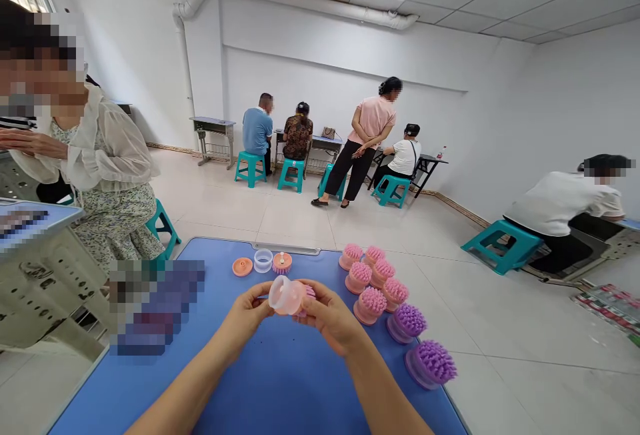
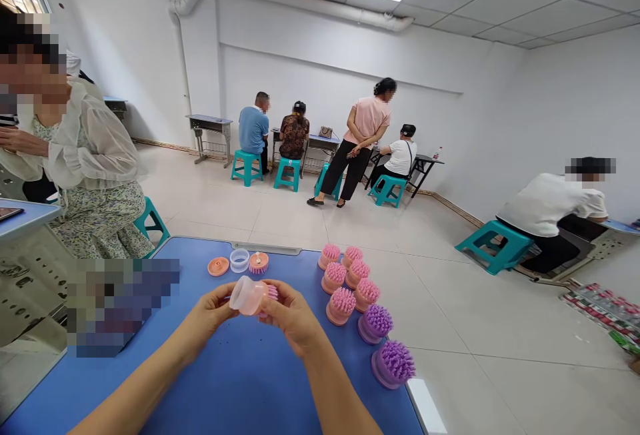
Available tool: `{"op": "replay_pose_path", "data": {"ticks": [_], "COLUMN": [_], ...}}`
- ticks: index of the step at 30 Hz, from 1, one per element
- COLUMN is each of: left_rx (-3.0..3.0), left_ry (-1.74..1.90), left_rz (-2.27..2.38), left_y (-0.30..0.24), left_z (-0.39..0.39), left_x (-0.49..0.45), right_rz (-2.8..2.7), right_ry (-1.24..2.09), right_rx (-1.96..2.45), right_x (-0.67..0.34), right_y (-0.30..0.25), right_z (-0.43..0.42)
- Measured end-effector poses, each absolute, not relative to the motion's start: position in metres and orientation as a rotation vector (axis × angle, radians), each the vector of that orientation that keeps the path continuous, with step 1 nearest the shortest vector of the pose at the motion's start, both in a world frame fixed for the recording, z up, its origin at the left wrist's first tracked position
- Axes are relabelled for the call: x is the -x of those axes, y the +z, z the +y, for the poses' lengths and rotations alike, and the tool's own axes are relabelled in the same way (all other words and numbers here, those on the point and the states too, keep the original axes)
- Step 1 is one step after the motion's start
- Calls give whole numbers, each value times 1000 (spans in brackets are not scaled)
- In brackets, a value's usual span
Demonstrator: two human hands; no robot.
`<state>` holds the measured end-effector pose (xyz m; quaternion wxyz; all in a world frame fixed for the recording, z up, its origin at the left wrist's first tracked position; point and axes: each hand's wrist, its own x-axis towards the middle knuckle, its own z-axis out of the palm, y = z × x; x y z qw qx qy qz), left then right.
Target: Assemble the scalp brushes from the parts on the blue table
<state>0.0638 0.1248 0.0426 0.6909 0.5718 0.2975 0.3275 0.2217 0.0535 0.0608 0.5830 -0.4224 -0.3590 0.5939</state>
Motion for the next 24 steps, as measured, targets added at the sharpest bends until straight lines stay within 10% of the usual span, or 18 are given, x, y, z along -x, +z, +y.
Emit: {"op": "replay_pose_path", "data": {"ticks": [24], "left_rx": [-1482], "left_ry": [847], "left_rz": [857], "left_y": [49], "left_z": [119], "left_x": [-62], "right_rz": [-665], "right_ry": [1285], "right_rx": [909], "right_x": [-223], "right_y": [61], "right_z": [56]}}
